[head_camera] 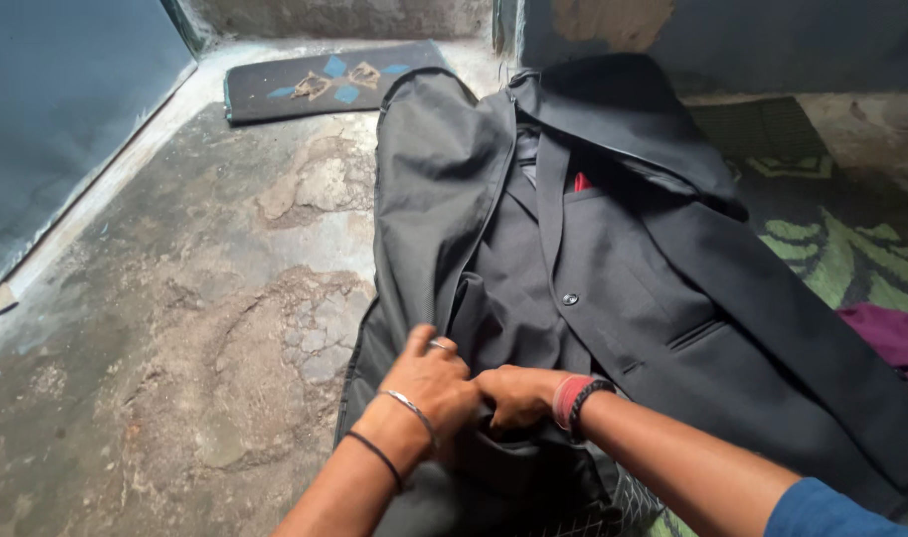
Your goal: The person places a black suit jacket on a hanger and inserts it into a black garment bag. They then fold the jacket's sleeves and body to fit inside the bag and zip the garment bag closed.
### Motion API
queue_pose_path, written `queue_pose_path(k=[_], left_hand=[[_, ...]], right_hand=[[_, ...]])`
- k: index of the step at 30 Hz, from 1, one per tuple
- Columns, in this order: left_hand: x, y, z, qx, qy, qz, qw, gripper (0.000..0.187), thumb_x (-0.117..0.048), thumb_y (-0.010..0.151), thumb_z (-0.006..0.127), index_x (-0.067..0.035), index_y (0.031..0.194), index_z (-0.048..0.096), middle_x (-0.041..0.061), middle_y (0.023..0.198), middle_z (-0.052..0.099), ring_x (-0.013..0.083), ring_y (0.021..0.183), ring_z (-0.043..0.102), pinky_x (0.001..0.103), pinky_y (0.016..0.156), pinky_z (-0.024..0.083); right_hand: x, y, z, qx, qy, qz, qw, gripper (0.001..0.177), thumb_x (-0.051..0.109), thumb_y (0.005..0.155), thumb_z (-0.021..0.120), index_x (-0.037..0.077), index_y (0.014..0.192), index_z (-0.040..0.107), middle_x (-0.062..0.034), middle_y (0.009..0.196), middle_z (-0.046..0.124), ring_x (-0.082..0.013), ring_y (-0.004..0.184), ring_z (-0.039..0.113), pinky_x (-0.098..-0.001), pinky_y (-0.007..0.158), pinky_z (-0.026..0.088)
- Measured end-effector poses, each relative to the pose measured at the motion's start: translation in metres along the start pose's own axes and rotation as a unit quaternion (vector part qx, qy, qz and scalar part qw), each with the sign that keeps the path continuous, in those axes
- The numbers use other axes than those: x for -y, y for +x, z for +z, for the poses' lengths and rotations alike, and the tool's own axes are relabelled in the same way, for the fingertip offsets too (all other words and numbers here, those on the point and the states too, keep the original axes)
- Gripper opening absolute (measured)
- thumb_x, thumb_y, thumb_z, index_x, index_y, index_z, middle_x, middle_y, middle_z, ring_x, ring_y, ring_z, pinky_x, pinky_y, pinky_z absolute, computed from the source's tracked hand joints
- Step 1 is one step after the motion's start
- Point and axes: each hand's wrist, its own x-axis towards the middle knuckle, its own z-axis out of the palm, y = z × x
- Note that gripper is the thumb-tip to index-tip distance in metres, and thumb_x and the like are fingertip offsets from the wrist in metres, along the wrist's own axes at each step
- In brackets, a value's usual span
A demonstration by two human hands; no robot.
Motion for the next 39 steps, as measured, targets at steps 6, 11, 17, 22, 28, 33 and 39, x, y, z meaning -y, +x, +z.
queue_pose_path(k=[6, 11, 17, 22, 28, 33, 39], left_hand=[[0.04, -0.025, -0.069, 0.212, -0.158, -0.189, 0.946, 0.032, -0.049, 0.089, 0.069, -0.034, 0.117, 0.076, 0.016, 0.174, 0.001, 0.0385, 0.16, -0.005, 0.062, 0.124, 0.01], [0.024, -0.012, -0.055, 0.04, -0.171, -0.364, 0.915, 0.038, -0.047, 0.09, 0.07, -0.017, 0.112, 0.078, 0.011, 0.172, 0.004, 0.0353, 0.157, 0.002, 0.068, 0.113, 0.024], [0.01, 0.011, 0.008, -0.012, -0.193, -0.442, 0.876, 0.024, -0.012, 0.082, 0.076, -0.01, 0.106, 0.073, 0.015, 0.14, 0.044, 0.035, 0.11, 0.067, 0.045, 0.084, 0.06], [0.007, 0.001, -0.024, -0.049, -0.206, -0.412, 0.886, 0.039, -0.006, 0.075, 0.076, -0.01, 0.112, 0.065, 0.014, 0.12, 0.052, 0.0365, 0.098, 0.069, 0.046, 0.08, 0.059], [0.002, -0.004, -0.04, 0.074, -0.229, -0.339, 0.91, 0.036, -0.009, 0.08, 0.074, -0.014, 0.114, 0.066, 0.021, 0.125, 0.055, 0.039, 0.105, 0.068, 0.047, 0.089, 0.057], [0.01, -0.013, -0.048, 0.07, -0.252, -0.322, 0.91, 0.03, -0.014, 0.08, 0.075, -0.013, 0.11, 0.069, 0.017, 0.124, 0.06, 0.0398, 0.112, 0.065, 0.047, 0.093, 0.055], [0.002, -0.015, -0.066, 0.097, -0.269, -0.313, 0.906, 0.041, -0.011, 0.076, 0.077, -0.014, 0.116, 0.066, 0.016, 0.128, 0.059, 0.0376, 0.115, 0.065, 0.044, 0.096, 0.055]], right_hand=[[0.034, -0.021, -0.056, -0.112, 0.179, 0.129, 0.969, 0.056, 0.052, 0.088, 0.063, 0.002, 0.113, 0.068, -0.0205, 0.102, 0.08, -0.0309, 0.086, 0.08, -0.0418, 0.075, 0.062], [0.069, 0.003, -0.004, -0.423, -0.002, 0.174, 0.889, 0.064, 0.048, 0.079, 0.077, 0.007, 0.12, 0.05, -0.022, 0.105, 0.062, -0.0456, 0.086, 0.068, -0.0553, 0.072, 0.055], [0.044, 0.017, 0.049, -0.348, -0.006, 0.014, 0.937, 0.066, 0.021, 0.076, 0.074, 0.003, 0.131, 0.042, -0.022, 0.103, 0.067, -0.046, 0.093, 0.067, -0.0531, 0.076, 0.055], [0.027, -0.015, 0.037, -0.144, 0.047, -0.066, 0.986, 0.024, 0.017, 0.092, 0.067, 0.007, 0.114, 0.067, -0.0192, 0.102, 0.074, -0.0402, 0.099, 0.07, -0.048, 0.079, 0.054], [0.026, 0.004, 0.041, 0.058, -0.017, -0.083, 0.995, 0.02, 0.005, 0.075, 0.067, 0.0, 0.094, 0.068, -0.0229, 0.095, 0.073, -0.0371, 0.091, 0.072, -0.0459, 0.072, 0.055], [0.054, 0.01, 0.046, -0.405, 0.295, -0.026, 0.865, 0.032, 0.023, 0.088, 0.074, 0.001, 0.108, 0.063, -0.0159, 0.103, 0.075, -0.0274, 0.098, 0.075, -0.0363, 0.08, 0.058], [0.051, 0.015, 0.067, -0.089, 0.507, -0.075, 0.854, 0.042, 0.036, 0.097, 0.056, 0.006, 0.125, 0.067, -0.0036, 0.111, 0.075, -0.0118, 0.1, 0.066, -0.0253, 0.086, 0.052]])
